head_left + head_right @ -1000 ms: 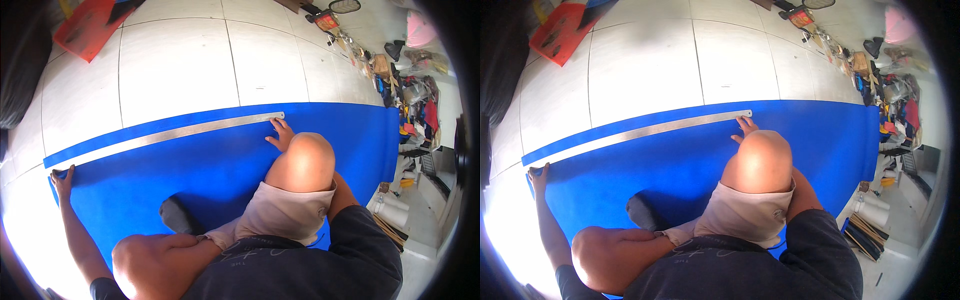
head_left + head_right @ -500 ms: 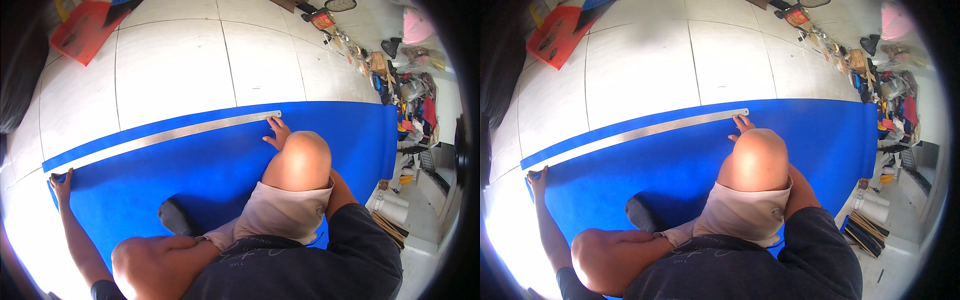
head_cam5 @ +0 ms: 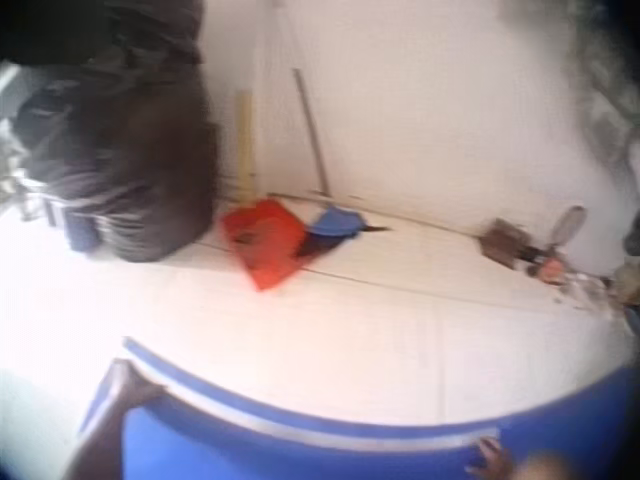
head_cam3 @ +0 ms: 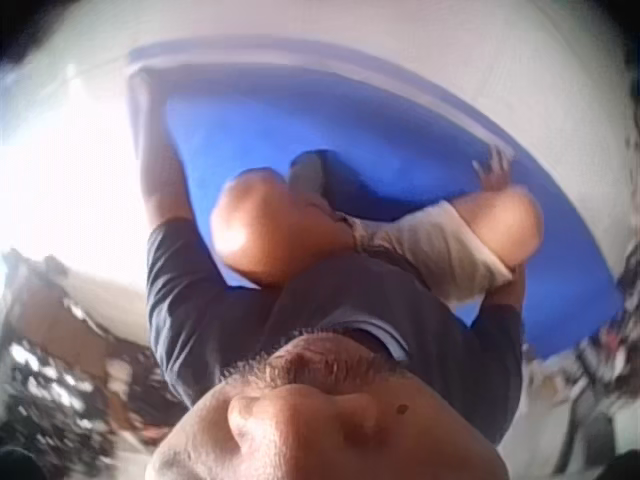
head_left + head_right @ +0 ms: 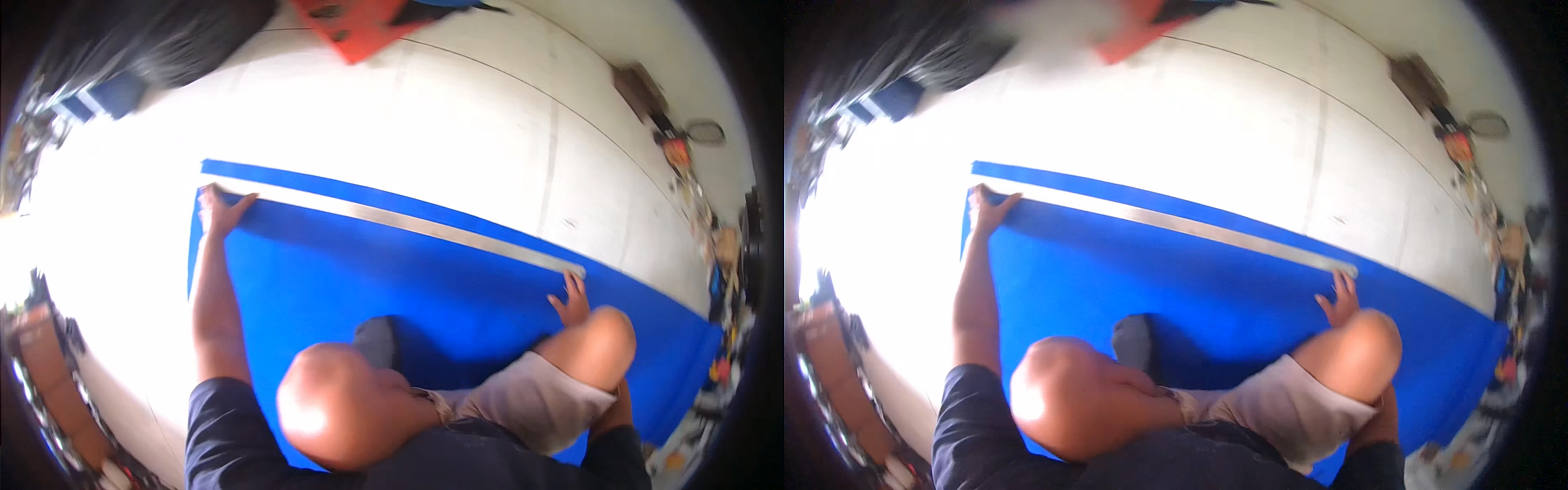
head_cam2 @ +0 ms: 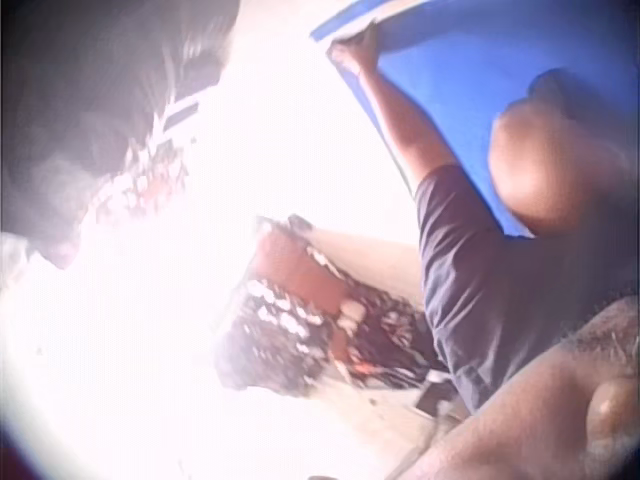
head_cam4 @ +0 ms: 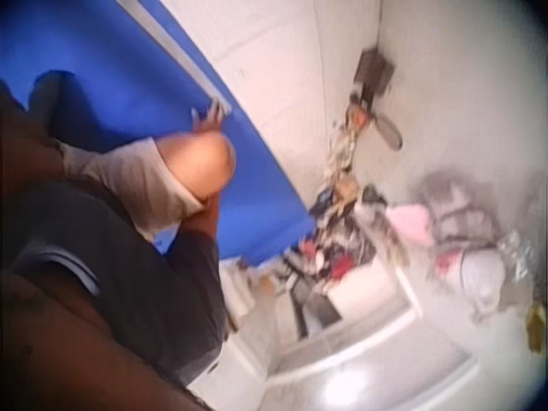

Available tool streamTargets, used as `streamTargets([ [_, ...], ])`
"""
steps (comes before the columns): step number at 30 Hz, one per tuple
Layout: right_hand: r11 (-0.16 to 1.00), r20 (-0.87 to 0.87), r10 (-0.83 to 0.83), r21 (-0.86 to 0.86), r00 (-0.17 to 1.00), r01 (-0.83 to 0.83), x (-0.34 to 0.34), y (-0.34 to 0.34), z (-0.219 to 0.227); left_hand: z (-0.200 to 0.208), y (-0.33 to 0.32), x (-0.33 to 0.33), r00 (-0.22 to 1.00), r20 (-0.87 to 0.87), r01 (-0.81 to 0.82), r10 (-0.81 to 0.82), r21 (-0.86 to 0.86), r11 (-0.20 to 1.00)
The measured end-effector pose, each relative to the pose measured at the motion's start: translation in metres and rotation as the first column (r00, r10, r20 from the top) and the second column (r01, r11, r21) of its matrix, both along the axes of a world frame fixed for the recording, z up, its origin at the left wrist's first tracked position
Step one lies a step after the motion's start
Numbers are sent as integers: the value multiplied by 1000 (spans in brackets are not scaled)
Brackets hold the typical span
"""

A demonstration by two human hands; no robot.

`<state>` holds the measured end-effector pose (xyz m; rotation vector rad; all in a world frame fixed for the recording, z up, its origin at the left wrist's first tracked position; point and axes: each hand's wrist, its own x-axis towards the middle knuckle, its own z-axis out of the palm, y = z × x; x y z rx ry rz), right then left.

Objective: The person uses a straight edge and a marking tool to draw lines on a large blue sheet of textile material while sitting on the floor.

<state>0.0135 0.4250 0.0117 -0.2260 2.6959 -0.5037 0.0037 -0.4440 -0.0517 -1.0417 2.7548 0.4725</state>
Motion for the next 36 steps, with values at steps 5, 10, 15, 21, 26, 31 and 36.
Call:
streamTargets([
  [5, 995, 83, -59, 81, 995, 52, -6, -26, 0, 29, -2, 12, 994, 54, -92, 94, -41, 995],
  [10, 989, 54, -27, 147, 998, 19, -10, -23, 4, 32, 7, 12, 992, 50, -112, 112, -8, 994],
  [15, 986, 74, -15, 168, 997, 2, -12, -17, -3, 34, 9, 13, 990, 55, -127, 128, -13, 992],
  [21, 986, 115, -41, 166, 993, 22, -12, -4, -6, 32, 7, 11, 993, 37, -114, 113, 3, 994],
  [26, 972, 96, 7, 231, 995, -30, -10, -9, -3, 38, 7, 13, 990, 74, -116, 116, -5, 993],
  [31, 987, 144, -46, 158, 989, 23, -12, -19, 0, 41, 5, 17, 991, 75, -107, 107, -12, 994],
  [36, 976, 127, -60, 216, 990, 31, -21, -11, 2, 50, 10, -1, 988, 124, -93, 89, 23, 995],
])
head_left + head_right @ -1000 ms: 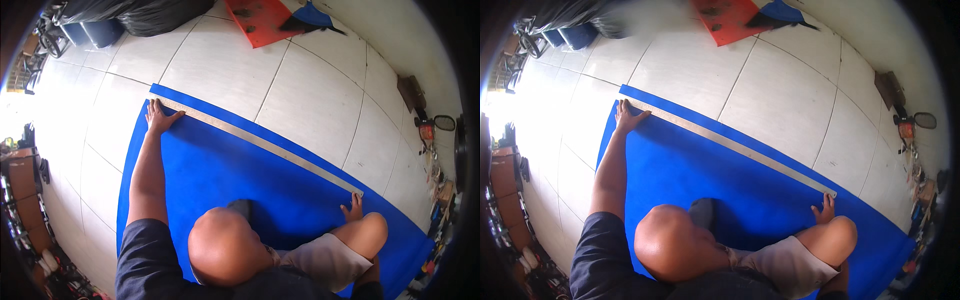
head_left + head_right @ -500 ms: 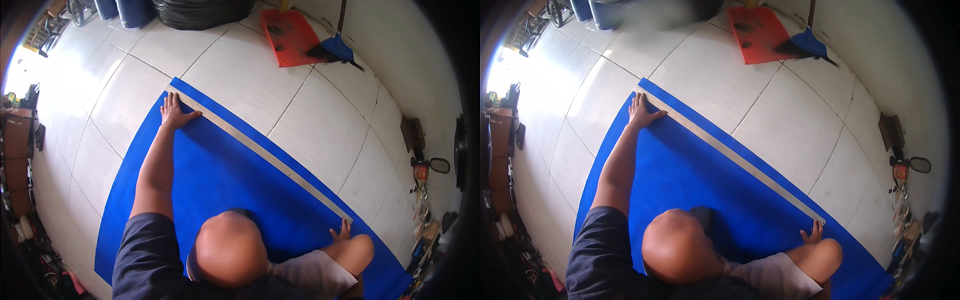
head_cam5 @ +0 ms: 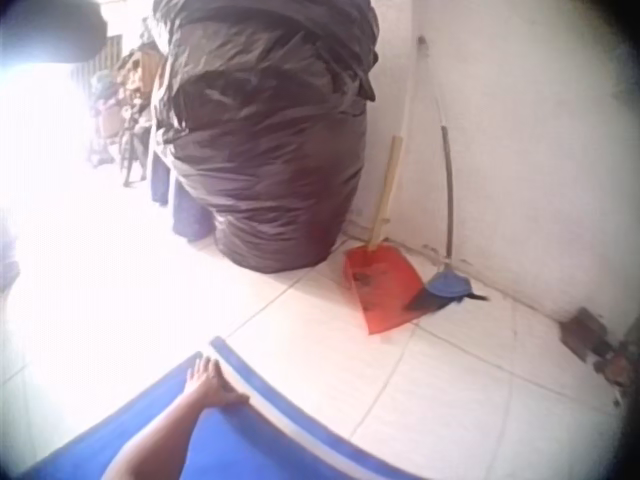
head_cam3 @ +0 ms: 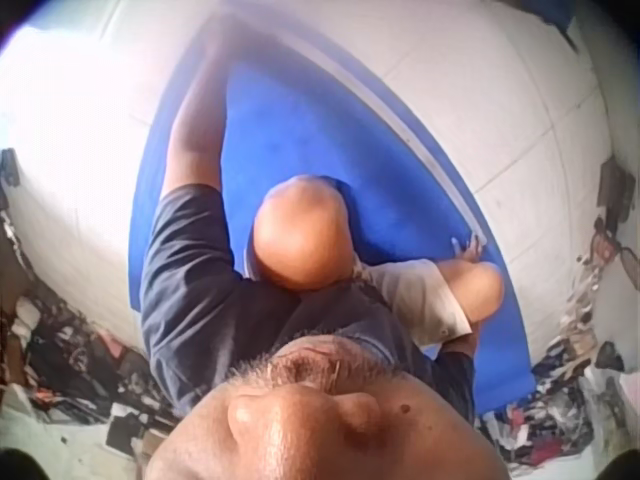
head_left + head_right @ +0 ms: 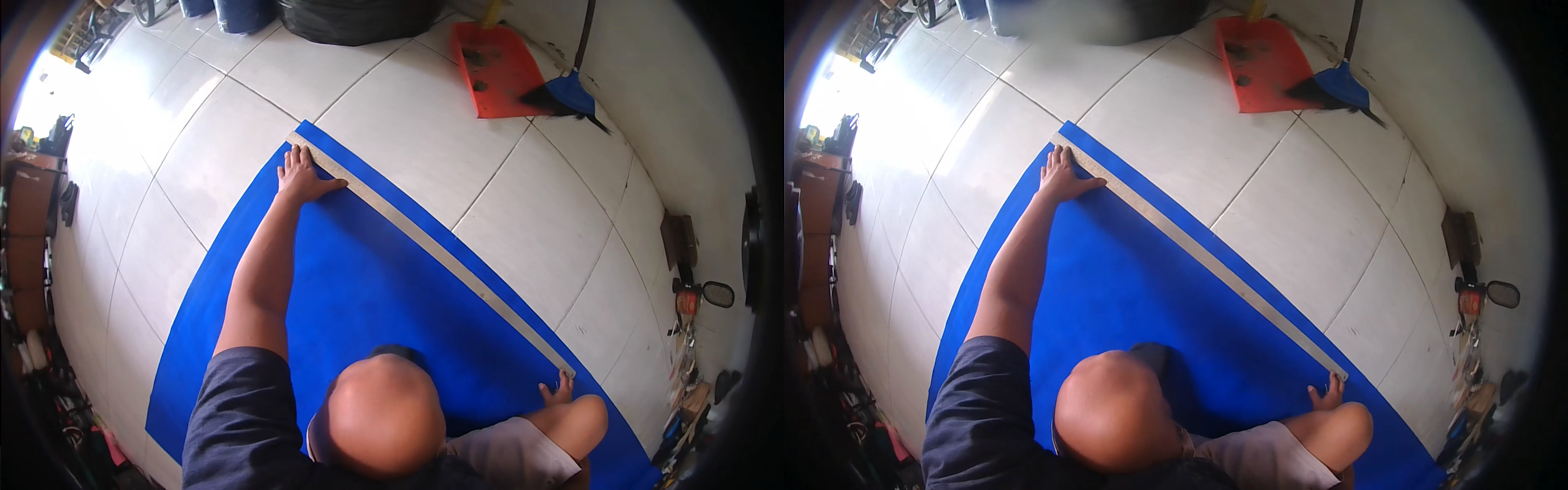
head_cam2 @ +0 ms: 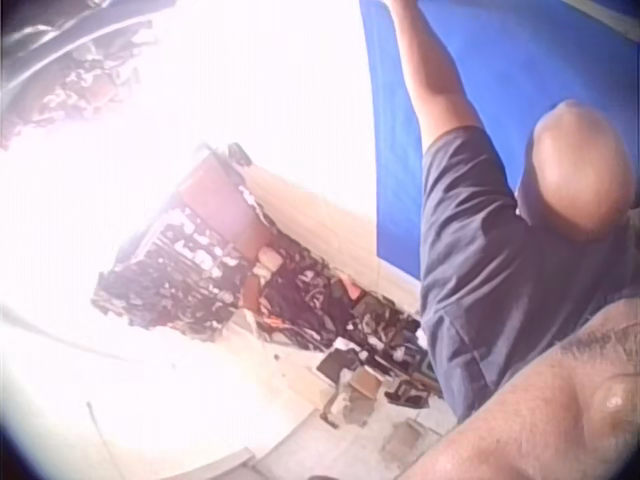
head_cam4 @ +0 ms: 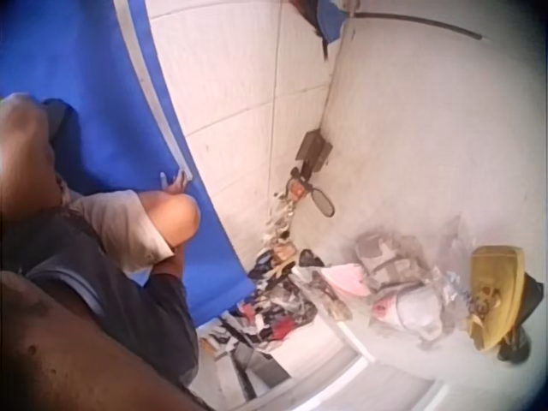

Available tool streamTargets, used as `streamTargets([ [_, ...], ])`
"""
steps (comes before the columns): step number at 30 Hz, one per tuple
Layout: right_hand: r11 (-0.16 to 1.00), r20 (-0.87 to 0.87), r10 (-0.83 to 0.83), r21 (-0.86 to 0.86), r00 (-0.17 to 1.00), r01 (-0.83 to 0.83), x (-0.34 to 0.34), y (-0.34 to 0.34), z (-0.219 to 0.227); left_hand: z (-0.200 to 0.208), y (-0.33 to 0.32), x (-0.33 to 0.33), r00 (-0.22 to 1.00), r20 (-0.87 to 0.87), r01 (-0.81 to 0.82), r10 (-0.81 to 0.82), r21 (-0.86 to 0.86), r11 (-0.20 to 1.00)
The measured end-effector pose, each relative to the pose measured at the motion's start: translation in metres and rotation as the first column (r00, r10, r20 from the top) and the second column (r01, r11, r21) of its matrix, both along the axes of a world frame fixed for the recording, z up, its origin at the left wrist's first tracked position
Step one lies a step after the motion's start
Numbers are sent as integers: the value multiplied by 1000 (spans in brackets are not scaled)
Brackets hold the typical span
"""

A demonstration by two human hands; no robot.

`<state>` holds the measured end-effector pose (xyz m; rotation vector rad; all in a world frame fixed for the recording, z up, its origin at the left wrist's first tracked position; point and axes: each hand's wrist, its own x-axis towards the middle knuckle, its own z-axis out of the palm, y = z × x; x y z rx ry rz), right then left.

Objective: The person uses a straight edge and a marking tool to draw lines on a large blue sheet of textile material while sitting on the floor.

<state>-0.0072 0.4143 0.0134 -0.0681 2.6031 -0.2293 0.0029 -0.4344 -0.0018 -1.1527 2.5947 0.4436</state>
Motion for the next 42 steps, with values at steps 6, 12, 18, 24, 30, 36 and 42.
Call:
streamTargets([
  [6, 965, 233, 199, 125, 952, -232, -47, -36, 39, 6, -8, 5, 998, 20, -56, 55, 47, 997],
  [12, 707, 178, 641, 240, 746, -665, -198, -109, 38, 6, -1, -8, 997, -22, -77, 79, 100, 992],
  [18, 711, -175, 628, -268, 758, -650, -223, -454, 27, 11, -5, 3, 995, 13, -104, 103, 92, 990],
  [24, 501, -34, 383, -832, 923, -239, -153, -689, -27, 10, -2, -3, 993, -32, -112, 117, 134, 985],
  [30, 394, -188, 385, -852, 904, -345, -124, -814, -29, 12, -6, -3, 993, 0, -114, 115, 160, 980],
  [36, 494, -178, 520, -736, 835, -464, -113, -852, -17, 11, -10, 1, 993, 30, -114, 110, 173, 978],
  [42, 407, -266, 638, -680, 722, -610, -123, -850, -27, 14, -4, -2, 995, 26, -95, 92, 139, 986],
])
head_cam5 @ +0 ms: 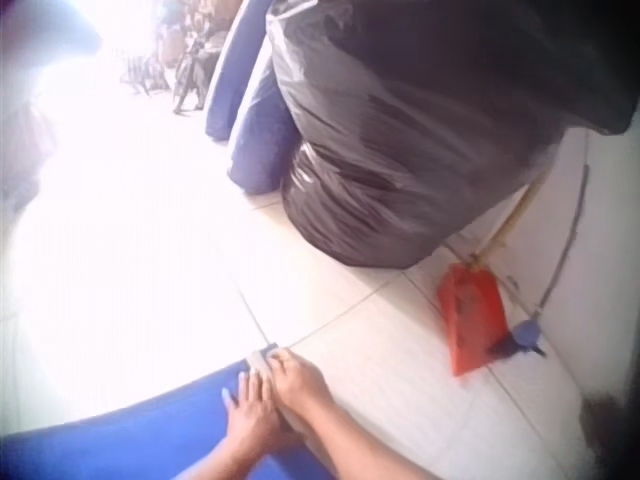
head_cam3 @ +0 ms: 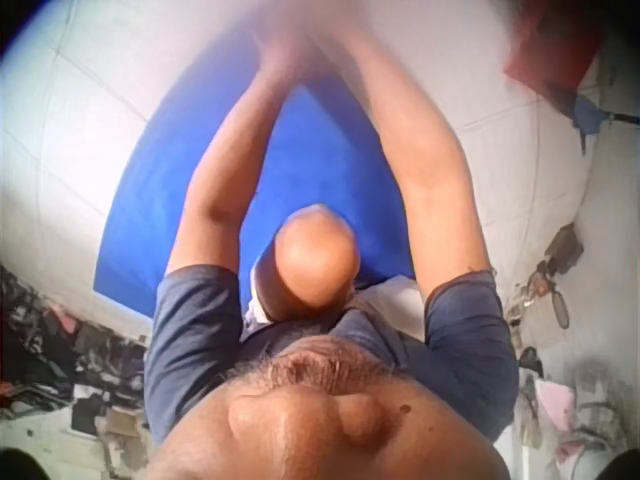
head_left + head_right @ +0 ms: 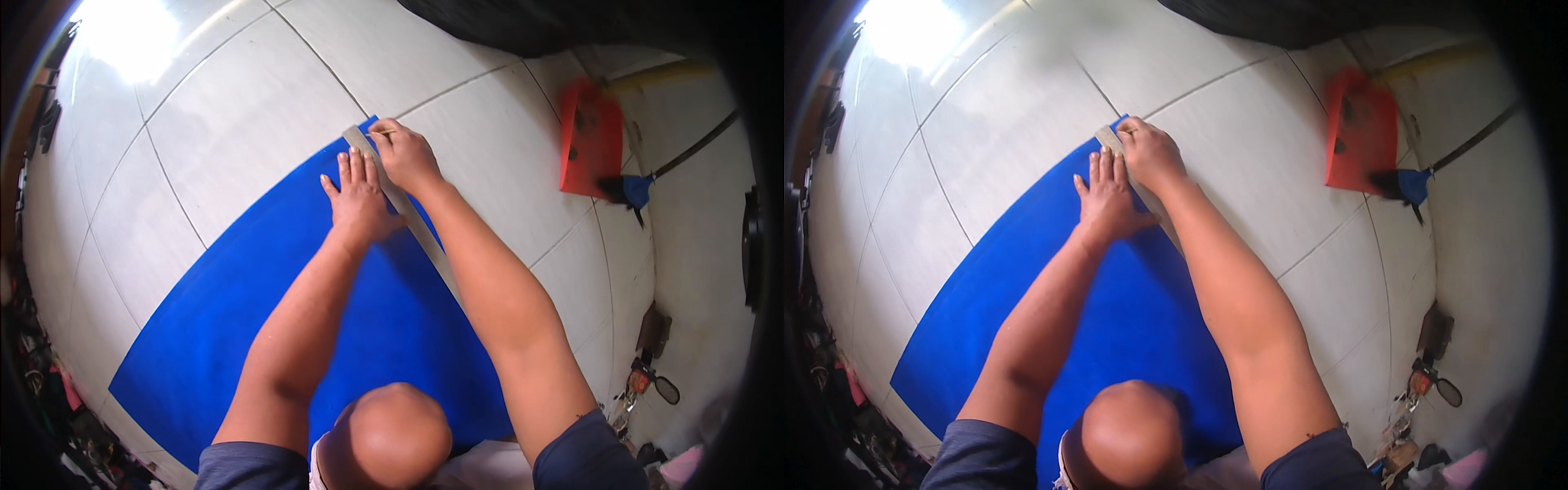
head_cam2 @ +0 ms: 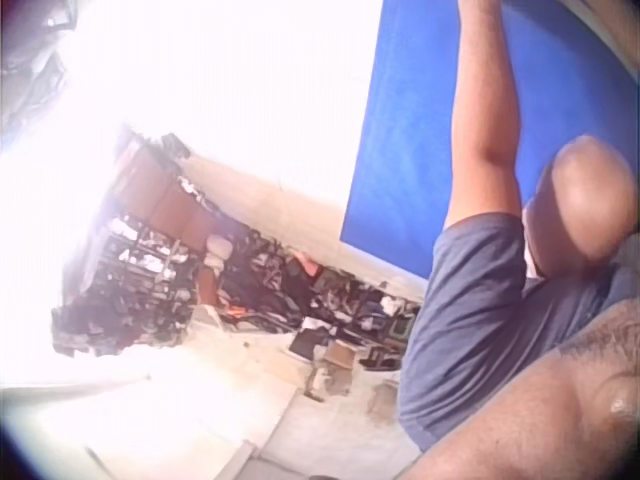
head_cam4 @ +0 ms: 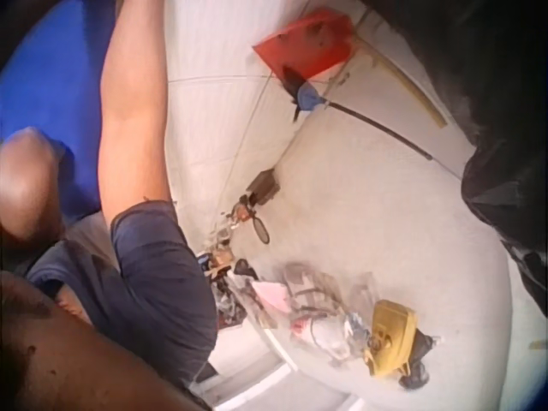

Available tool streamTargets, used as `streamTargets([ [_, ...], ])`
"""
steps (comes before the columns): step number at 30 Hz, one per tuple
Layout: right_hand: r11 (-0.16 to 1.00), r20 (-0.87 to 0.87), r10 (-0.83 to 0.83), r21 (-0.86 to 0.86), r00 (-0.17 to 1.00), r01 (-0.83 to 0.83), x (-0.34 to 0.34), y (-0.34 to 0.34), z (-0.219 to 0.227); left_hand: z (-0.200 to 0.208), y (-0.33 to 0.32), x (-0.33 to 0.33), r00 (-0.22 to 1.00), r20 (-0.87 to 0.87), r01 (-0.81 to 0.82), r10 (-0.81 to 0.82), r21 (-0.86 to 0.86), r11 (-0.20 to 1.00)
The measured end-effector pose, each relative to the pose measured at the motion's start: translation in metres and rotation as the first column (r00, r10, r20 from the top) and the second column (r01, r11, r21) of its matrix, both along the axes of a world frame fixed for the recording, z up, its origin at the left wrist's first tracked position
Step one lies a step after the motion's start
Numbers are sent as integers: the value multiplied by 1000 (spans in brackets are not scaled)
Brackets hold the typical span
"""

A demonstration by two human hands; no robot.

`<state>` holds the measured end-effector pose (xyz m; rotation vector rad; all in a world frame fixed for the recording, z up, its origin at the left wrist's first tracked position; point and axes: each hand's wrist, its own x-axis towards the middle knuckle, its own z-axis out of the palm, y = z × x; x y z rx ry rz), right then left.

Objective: The person uses a straight edge and a marking tool to draw lines on a large blue sheet of textile material while sitting on the floor.

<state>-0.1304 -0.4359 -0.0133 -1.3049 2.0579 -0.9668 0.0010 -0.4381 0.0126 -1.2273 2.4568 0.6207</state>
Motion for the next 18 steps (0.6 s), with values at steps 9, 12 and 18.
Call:
streamTargets([
  [9, 938, -299, 345, 112, 889, -327, -12, 135, 14, -14, -2, 1, 999, -39, 3, -8, -125, 992],
  [12, 969, -353, 248, 83, 902, -234, -9, 250, 19, -18, 3, -8, 999, -25, 40, -45, -161, 986],
  [18, 912, -221, -93, 372, 971, 172, 35, 451, 58, -30, -2, 4, 997, -53, 45, -58, -224, 974],
])
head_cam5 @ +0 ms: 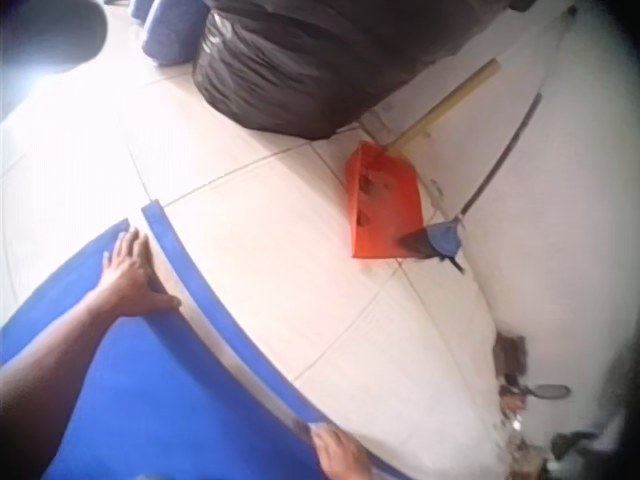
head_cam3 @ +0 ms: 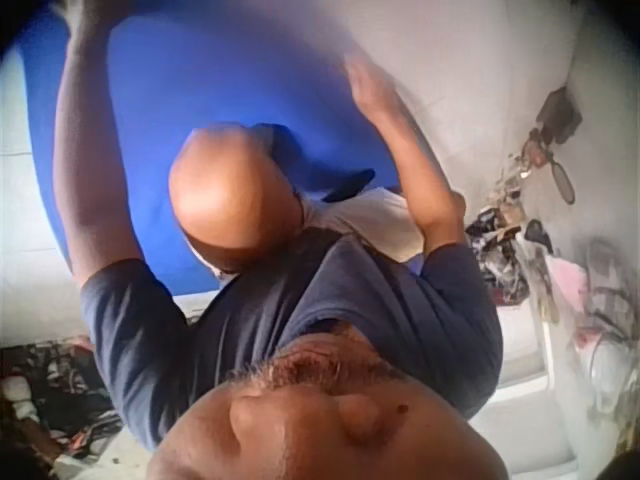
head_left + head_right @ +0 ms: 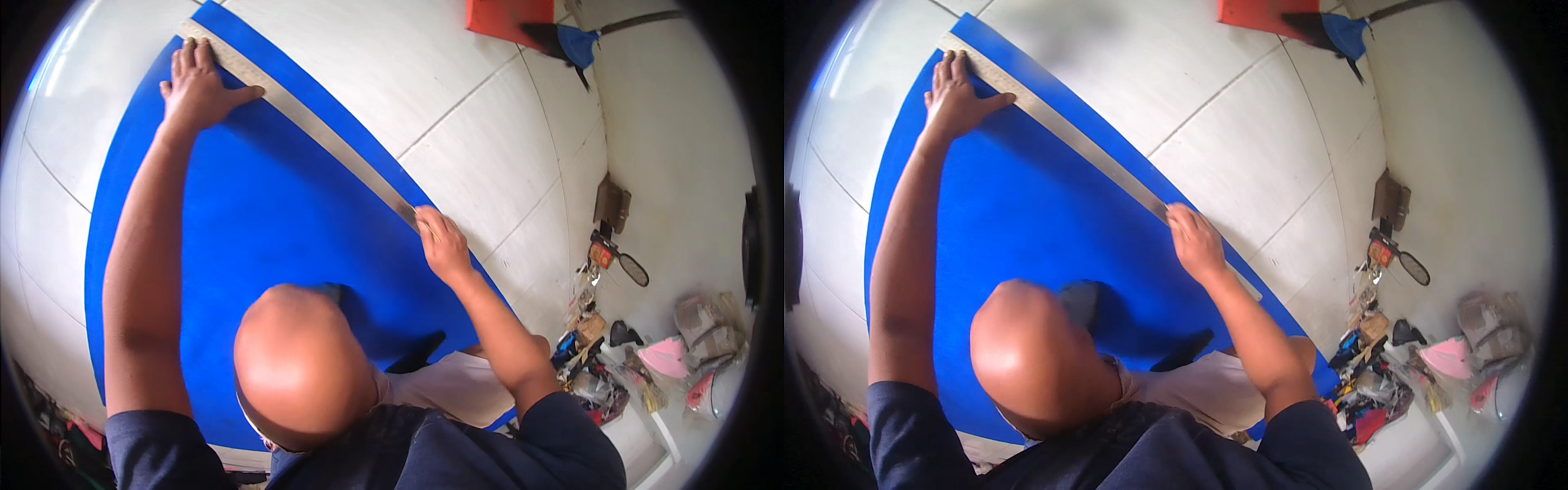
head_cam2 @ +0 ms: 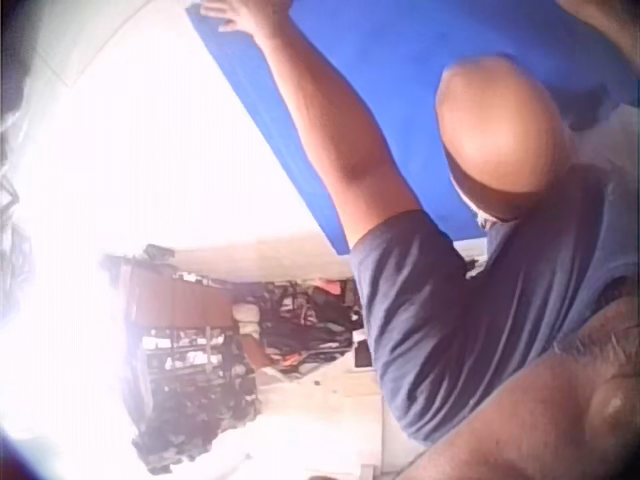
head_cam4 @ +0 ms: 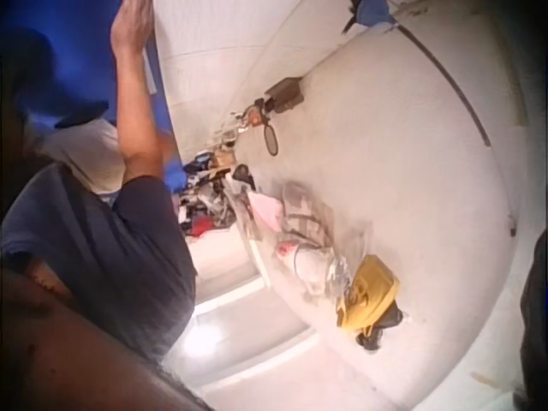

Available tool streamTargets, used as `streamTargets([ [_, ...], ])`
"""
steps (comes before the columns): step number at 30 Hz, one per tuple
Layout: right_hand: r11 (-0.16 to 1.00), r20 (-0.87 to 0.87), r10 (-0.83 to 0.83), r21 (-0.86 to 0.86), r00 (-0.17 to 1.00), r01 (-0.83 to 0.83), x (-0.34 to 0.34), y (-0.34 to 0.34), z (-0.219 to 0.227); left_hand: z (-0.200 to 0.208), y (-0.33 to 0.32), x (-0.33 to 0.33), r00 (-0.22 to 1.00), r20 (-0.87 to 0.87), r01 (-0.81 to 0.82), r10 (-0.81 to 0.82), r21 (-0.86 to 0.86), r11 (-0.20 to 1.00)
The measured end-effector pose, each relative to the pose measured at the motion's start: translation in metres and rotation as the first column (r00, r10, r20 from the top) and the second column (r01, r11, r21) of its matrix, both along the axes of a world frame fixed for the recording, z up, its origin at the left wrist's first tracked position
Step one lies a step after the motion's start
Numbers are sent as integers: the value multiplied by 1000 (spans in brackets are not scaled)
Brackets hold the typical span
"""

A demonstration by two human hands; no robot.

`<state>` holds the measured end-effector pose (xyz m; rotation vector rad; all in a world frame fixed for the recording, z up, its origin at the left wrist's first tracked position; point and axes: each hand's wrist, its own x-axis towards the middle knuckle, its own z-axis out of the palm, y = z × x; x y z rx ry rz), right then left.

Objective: The person uses a straight edge and a marking tool to draw lines on a large blue sheet of textile material while sitting on the floor.

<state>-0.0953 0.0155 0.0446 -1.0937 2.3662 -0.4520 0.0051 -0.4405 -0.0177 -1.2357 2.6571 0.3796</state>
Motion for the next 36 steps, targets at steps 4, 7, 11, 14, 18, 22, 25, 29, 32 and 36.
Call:
streamTargets([
  [4, 866, 77, -492, 150, 867, 478, 26, 104, 7, -11, -7, 8, 999, -20, 41, -42, -38, 998],
  [7, 572, 127, -819, 250, 560, 781, 33, 183, 3, -13, -10, 6, 994, 25, 107, -105, -84, 991],
  [11, 316, 80, -949, 195, 306, 929, 37, 254, -11, -17, -20, 9, 987, 67, 153, -146, -116, 981],
  [14, 75, 72, -995, 181, 63, 981, 35, 292, -21, -32, -34, 16, 981, 65, 190, -183, -142, 971],
  [18, 208, -241, -943, 116, 231, 971, 45, 318, -27, -47, -47, 21, 976, 16, 218, -218, -155, 964],
  [22, 489, -389, -765, 167, 513, 856, 56, 254, -20, -46, -44, 19, 982, 20, 188, -187, -112, 976],
  [25, 716, -295, -643, 92, 706, 691, 56, 171, -12, -41, -42, 21, 984, 23, 176, -174, -116, 978],
  [29, 904, -163, -416, -185, 895, 386, 41, 57, -17, -36, -36, 15, 983, 39, 184, -181, -116, 976],
  [32, 942, -85, -194, -295, 977, 161, 18, -45, -18, -22, -26, 14, 983, 72, 176, -167, -142, 974],
  [36, 951, 22, 68, -305, 997, -59, -7, -165, -36, -7, -2, 4, 990, 34, 140, -139, -49, 989],
])
